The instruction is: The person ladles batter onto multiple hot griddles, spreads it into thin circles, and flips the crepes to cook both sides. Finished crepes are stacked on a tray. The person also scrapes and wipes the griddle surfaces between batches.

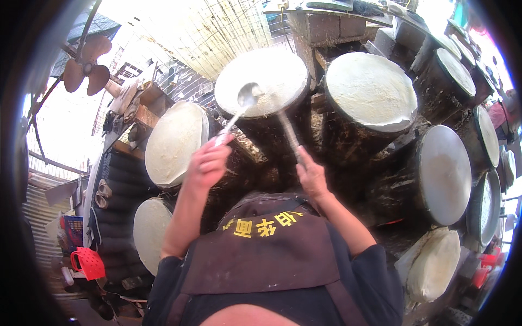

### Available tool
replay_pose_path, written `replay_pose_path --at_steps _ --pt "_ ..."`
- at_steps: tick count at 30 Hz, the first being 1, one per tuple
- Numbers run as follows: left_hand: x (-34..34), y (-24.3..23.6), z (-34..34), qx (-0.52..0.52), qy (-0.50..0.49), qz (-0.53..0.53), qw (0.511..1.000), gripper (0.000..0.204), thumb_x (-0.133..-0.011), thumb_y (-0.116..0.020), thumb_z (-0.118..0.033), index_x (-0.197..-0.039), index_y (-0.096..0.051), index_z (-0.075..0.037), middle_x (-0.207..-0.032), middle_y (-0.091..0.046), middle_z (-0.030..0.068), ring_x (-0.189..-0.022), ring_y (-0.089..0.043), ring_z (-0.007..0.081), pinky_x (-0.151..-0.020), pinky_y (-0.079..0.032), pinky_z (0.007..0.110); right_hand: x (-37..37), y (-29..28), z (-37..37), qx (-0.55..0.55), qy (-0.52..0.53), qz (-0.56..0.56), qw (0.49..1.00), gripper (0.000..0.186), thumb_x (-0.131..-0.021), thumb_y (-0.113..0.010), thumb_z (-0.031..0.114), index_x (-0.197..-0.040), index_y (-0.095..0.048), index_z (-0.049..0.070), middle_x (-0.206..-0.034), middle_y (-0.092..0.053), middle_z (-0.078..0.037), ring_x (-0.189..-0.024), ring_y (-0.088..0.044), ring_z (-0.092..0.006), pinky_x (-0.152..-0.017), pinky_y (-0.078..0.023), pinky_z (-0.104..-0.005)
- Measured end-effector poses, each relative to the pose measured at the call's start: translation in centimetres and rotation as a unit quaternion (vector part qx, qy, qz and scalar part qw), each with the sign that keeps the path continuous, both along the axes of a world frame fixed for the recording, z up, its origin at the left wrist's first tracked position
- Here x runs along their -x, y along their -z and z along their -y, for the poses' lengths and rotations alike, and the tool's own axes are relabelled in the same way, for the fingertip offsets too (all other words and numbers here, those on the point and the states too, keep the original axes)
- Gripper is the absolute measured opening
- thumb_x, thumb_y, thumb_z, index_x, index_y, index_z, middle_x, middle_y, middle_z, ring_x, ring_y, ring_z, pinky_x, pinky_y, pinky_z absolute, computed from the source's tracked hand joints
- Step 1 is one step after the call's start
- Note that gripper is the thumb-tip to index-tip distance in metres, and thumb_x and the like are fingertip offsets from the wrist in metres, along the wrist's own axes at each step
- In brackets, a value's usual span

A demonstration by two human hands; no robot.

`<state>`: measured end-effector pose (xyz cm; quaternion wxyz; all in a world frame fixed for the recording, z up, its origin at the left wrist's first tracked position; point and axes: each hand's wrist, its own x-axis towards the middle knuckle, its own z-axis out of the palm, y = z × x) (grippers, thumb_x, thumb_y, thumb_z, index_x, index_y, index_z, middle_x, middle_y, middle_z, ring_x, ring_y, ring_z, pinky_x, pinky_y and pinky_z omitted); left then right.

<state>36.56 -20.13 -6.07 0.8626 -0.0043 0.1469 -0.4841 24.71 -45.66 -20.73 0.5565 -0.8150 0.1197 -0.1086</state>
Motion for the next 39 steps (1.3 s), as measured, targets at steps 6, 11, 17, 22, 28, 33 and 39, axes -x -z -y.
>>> replay_pose_path --at_steps 6,11,17,22,28,33,39 --pt "8.2 -2.7 -8.3 -0.052 -0.09 0.175 0.979 0.049 -0.105 -0.03 -0.024 -0.151 -0.014 -0.019 -0.074 -0.037 0.0025 -0.049 -0.039 0.0059 -0.033 -0.036 0.022 1.1 1.5 -0.5 0.248 -0.067 -0.027 0.966 0.056 -0.084 -0.056 0.012 -0.139 -0.045 0.023 -0.08 -0.059 -0.021 -0.075 -0.06 -0.0398 -0.069 -0.049 -0.0482" --pt "11.2 -0.7 -12.3 -0.041 -0.093 0.114 0.988 0.051 -0.105 -0.031 -0.025 -0.151 -0.011 -0.019 -0.074 -0.038 0.0028 -0.049 -0.04 0.0065 -0.035 -0.041 0.024 -0.1 1.8 -2.7 0.183 -0.117 0.103 0.971 0.055 -0.083 -0.058 0.007 -0.136 -0.047 0.014 -0.093 -0.063 -0.021 -0.083 -0.062 -0.0389 -0.076 -0.049 -0.0453" --pt "15.6 -0.3 -12.8 -0.117 -0.074 0.062 0.988 0.046 -0.102 -0.038 -0.018 -0.146 -0.024 -0.015 -0.07 -0.037 0.0003 -0.046 -0.036 0.0035 -0.033 -0.037 0.021 -0.8 0.7 -1.3 0.236 -0.075 0.046 0.968 0.056 -0.081 -0.057 0.0 -0.136 -0.048 0.009 -0.106 -0.063 -0.024 -0.093 -0.063 -0.0386 -0.08 -0.05 -0.0408" --pt "19.1 -0.2 -11.1 -0.156 -0.124 0.047 0.979 0.04 -0.102 -0.039 -0.016 -0.141 -0.033 -0.018 -0.069 -0.037 -0.001 -0.045 -0.033 0.0018 -0.031 -0.033 0.018 -0.4 0.0 -2.5 0.155 -0.211 0.052 0.964 0.054 -0.082 -0.059 0.003 -0.135 -0.05 0.009 -0.078 -0.06 -0.015 -0.069 -0.059 -0.021 -0.068 -0.048 -0.0314" --pt "23.6 0.0 -7.8 -0.187 -0.252 0.003 0.949 0.036 -0.102 -0.04 -0.019 -0.138 -0.035 -0.023 -0.068 -0.037 -0.0012 -0.044 -0.034 0.0021 -0.031 -0.034 0.018 -2.7 -2.2 -4.1 0.019 -0.346 0.048 0.937 0.053 -0.085 -0.061 0.003 -0.137 -0.05 0.009 -0.072 -0.054 0.0 -0.063 -0.045 -0.0042 -0.059 -0.042 -0.0211" --pt "27.3 1.5 -5.2 -0.181 -0.307 -0.026 0.934 0.039 -0.102 -0.041 -0.018 -0.14 -0.033 -0.026 -0.07 -0.038 0.0 -0.045 -0.035 0.0024 -0.032 -0.032 0.017 -3.3 -4.4 -7.8 0.004 -0.495 0.016 0.869 0.055 -0.085 -0.063 0.004 -0.137 -0.048 0.011 -0.113 -0.064 -0.021 -0.101 -0.066 -0.0312 -0.085 -0.05 -0.033" --pt "30.8 1.6 -4.5 -0.18 -0.358 -0.033 0.915 0.04 -0.102 -0.04 -0.018 -0.141 -0.032 -0.027 -0.071 -0.039 0.0008 -0.047 -0.036 0.0034 -0.034 -0.033 0.018 -2.7 -5.2 -10.4 -0.011 -0.514 0.116 0.85 0.058 -0.086 -0.058 0.001 -0.141 -0.043 0.013 -0.081 -0.062 -0.011 -0.068 -0.057 -0.0123 -0.067 -0.049 -0.0279"
